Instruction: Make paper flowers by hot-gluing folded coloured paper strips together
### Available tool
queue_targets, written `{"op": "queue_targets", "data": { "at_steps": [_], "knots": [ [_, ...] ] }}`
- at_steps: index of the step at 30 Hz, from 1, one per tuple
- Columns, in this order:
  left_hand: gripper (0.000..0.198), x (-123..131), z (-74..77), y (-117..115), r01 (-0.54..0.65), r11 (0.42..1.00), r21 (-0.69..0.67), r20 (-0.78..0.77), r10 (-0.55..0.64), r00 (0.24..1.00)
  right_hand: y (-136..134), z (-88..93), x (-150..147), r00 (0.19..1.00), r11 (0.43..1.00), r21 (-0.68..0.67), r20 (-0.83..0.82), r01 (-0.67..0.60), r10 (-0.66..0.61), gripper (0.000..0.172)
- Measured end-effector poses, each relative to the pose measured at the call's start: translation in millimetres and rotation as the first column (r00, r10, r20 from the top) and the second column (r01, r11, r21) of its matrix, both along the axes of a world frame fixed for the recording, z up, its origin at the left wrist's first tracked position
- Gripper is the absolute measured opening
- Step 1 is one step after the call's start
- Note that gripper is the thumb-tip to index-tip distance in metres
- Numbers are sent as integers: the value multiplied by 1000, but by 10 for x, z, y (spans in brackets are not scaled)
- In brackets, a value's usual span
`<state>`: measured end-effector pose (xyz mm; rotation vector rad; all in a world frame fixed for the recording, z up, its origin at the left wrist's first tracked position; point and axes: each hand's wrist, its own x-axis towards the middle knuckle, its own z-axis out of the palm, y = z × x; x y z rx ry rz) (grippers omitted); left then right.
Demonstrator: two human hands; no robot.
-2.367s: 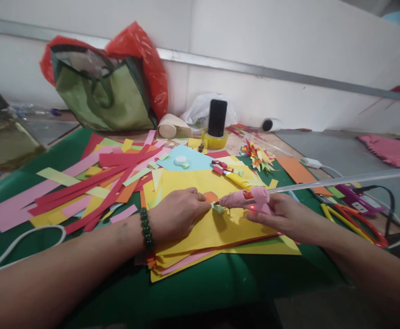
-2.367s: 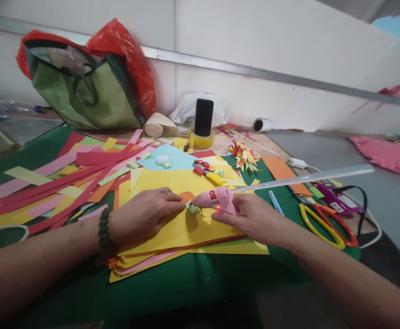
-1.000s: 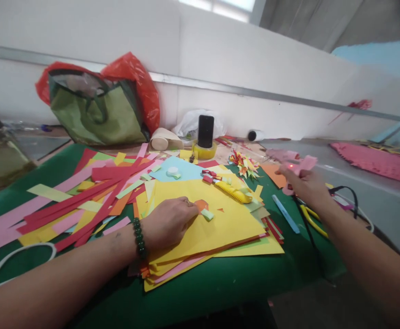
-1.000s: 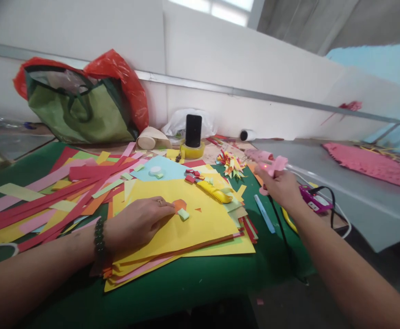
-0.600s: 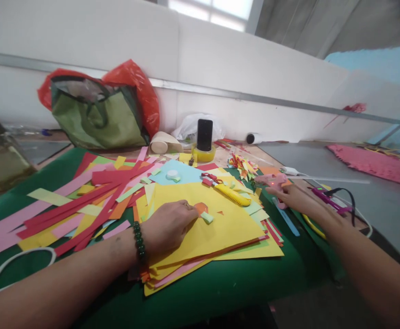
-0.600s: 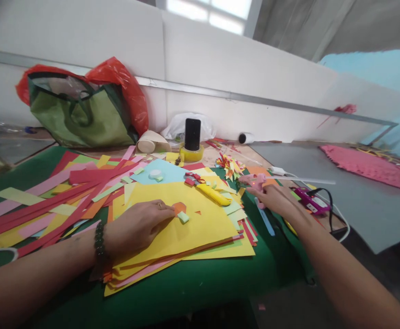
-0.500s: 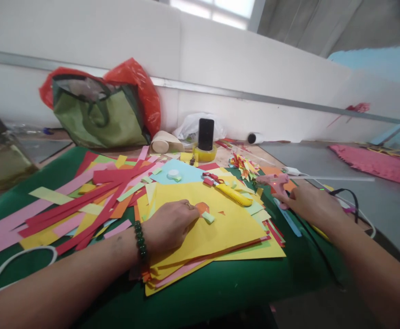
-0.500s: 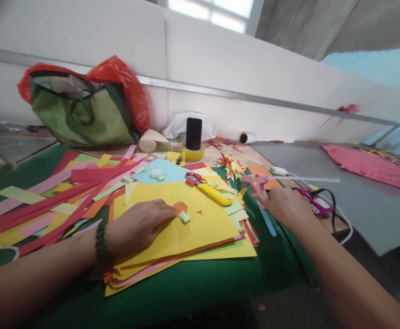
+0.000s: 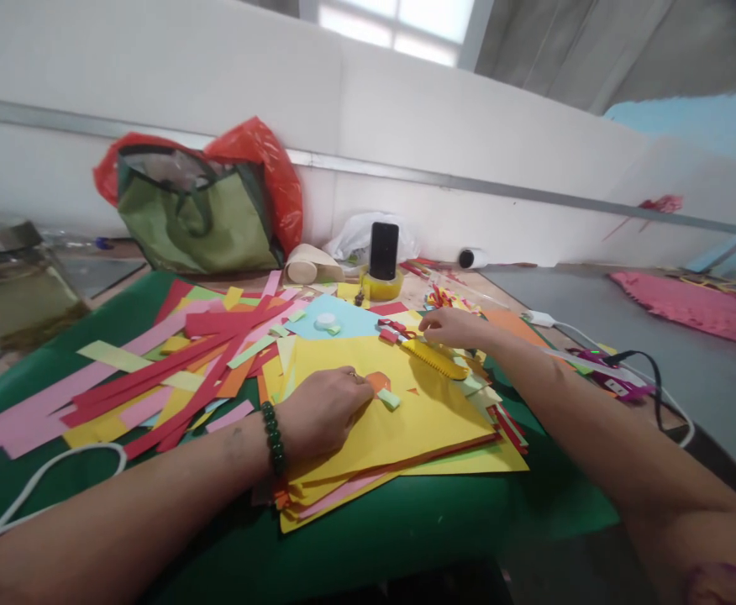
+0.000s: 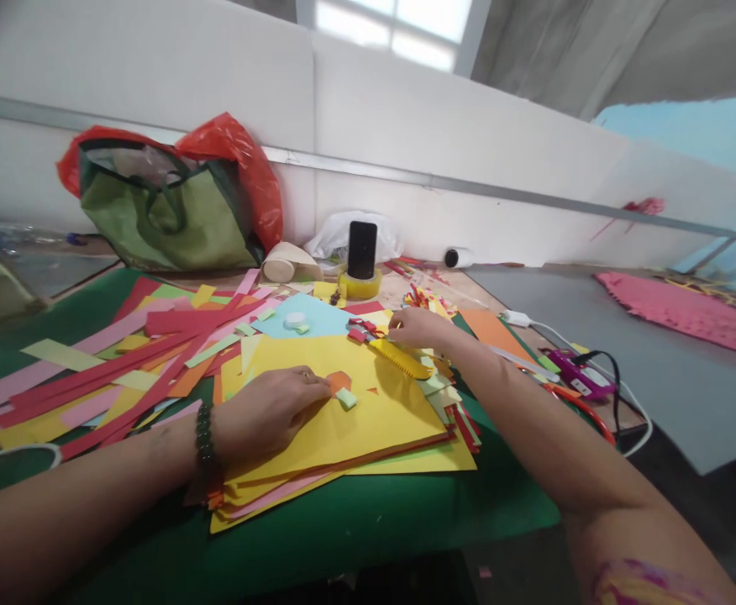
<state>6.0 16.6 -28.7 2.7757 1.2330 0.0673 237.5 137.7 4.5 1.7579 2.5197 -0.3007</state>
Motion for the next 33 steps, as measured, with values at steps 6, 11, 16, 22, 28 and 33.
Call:
{"op": "queue_targets", "data": {
  "at_steps": [6,11,16,22,28,33],
  "knots": [
    [22,19,25,-15,-3,1000,-11,-56,2,998,95,-11,-5,996,986,-140,-41,-87,82,25],
    [21,24,47,-26,-13,1000,-6,-61,13,998,165,-15,8,996,988,-151,-85,-24,11,14],
    [20,24,42,-17,-1,1000,0,-65,1,998,209,-5,22,991,980,-199,-125,12,-37,18],
    [20,23,36,-15,1,1000,7,-58,0,998,231,-22,2,994,956,-294,-105,4,-36,12],
    [20,17,16,-8,1,1000,9,-55,-1,999,215,-13,-18,994,957,-290,-110,-10,-23,15],
    [19,16,19,-4,-2,1000,7,-62,2,998,212,30,-4,994,957,-289,-106,-30,-1,22]
  ]
}}
